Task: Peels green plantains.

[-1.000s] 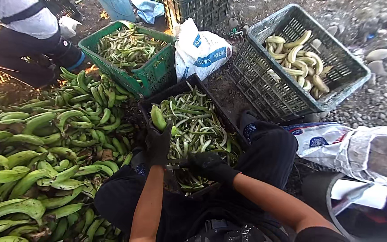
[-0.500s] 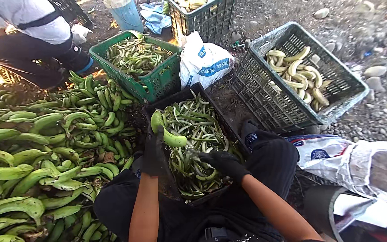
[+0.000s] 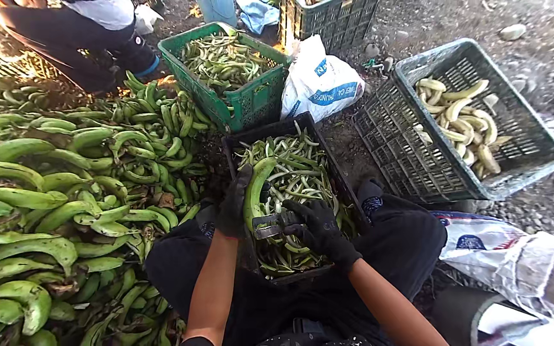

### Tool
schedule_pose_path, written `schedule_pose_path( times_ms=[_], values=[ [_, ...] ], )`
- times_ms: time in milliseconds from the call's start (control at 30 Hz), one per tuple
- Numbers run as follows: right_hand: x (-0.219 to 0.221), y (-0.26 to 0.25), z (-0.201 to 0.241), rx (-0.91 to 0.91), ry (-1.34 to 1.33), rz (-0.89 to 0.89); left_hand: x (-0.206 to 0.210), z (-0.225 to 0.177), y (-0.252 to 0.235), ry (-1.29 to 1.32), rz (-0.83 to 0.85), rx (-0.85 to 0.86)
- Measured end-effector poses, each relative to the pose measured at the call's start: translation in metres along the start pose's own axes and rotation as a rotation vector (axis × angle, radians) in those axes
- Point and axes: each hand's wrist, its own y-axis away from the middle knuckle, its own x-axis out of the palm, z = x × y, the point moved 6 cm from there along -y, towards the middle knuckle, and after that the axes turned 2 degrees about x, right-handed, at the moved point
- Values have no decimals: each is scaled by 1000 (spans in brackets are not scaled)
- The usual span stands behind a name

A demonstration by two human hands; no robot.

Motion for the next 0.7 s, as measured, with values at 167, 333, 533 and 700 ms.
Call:
schedule_pose_path(
  times_ms=[167, 333, 533, 700],
  values=[
    [6, -23, 3, 261, -11, 35, -5, 8, -8, -103, -32, 73],
    [8, -75, -30, 616, 14, -149, 11, 26, -10, -2, -251, 138],
    [-33, -72, -32, 467, -150, -205, 4, 18, -9, 148, -90, 144],
    [-5, -36, -5, 260, -131, 119, -9, 10, -17, -3, -115, 321]
  ],
)
